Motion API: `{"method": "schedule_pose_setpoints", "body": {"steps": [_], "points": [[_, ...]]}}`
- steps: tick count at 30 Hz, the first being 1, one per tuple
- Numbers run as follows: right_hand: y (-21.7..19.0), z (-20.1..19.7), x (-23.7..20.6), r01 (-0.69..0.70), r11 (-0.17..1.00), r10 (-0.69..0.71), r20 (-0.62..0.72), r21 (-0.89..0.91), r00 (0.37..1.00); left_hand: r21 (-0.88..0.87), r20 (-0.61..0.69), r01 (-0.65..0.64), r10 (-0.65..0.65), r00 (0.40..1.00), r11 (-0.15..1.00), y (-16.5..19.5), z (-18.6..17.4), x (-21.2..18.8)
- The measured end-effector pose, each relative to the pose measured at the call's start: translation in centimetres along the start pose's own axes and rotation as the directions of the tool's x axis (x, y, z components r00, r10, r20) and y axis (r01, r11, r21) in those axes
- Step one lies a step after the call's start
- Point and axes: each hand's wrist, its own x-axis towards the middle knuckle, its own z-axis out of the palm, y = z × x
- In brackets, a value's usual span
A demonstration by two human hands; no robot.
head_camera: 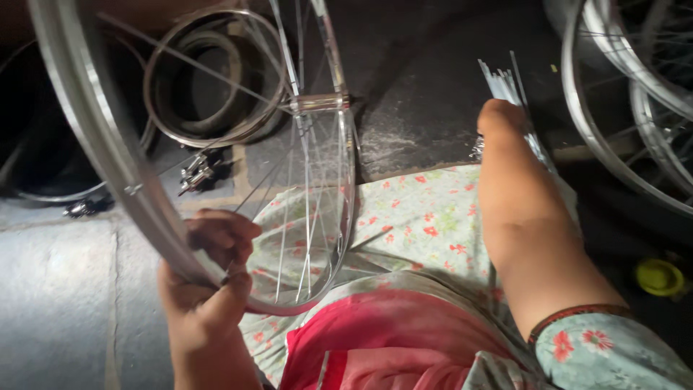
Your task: The person inserts bicycle spokes into the hub and rim of a bicycle wheel, threading them through the holes and securing them by hand. The person repeats this process for multiple spokes, gradually building the wheel structure.
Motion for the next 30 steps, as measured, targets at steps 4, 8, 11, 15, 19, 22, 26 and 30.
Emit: {"method": "schedule_pose_setpoints", "body": {"steps": [4,8,11,15,19,22,26,30], "points": [[0.0,-0.4,-0.1,0.01,0.999,-0.007,-0.047,0.046,0.999,-0.103,0.037,-0.006,0.01,0.999,0.995,-0.7,-0.8,0.9],[0.3,0.3,0.7,0.04,0.995,-0.032,-0.092,0.092,0.995,-0.201,0.099,-0.015,0.035,0.994,0.979,-1.0,-1.7,1.5],[0.6,1.0,1.4,0.104,0.984,-0.078,-0.171,0.147,0.982,-0.168,0.074,0.004,0.009,0.997,0.986,-1.1,-2.0,1.6],[-0.1,-1.1,0.7,0.323,0.933,-0.238,-0.398,0.16,0.886,-0.116,0.097,-0.03,0.041,0.994,0.993,-1.1,-1.8,2.1],[0.3,-3.5,-4.6,0.68,0.64,-0.405,-0.595,0.357,0.694,-0.076,0.153,-0.034,0.046,0.987,0.997,-0.6,-1.0,2.9],[3.6,-2.3,-12.1,0.836,0.475,-0.497,-0.701,0.273,0.511,-0.064,0.158,-0.044,0.054,0.986,0.997,0.1,-0.1,3.4],[11.7,2.2,-21.2,0.686,0.727,-0.52,-0.646,0.009,0.559,-0.138,0.146,-0.02,0.04,0.988,0.99,0.2,1.0,3.4],[17.9,6.6,-25.5,0.582,0.813,-0.436,-0.662,0.0,0.609,-0.095,0.139,-0.108,0.121,0.983,0.99,-0.5,1.9,2.4]]}}
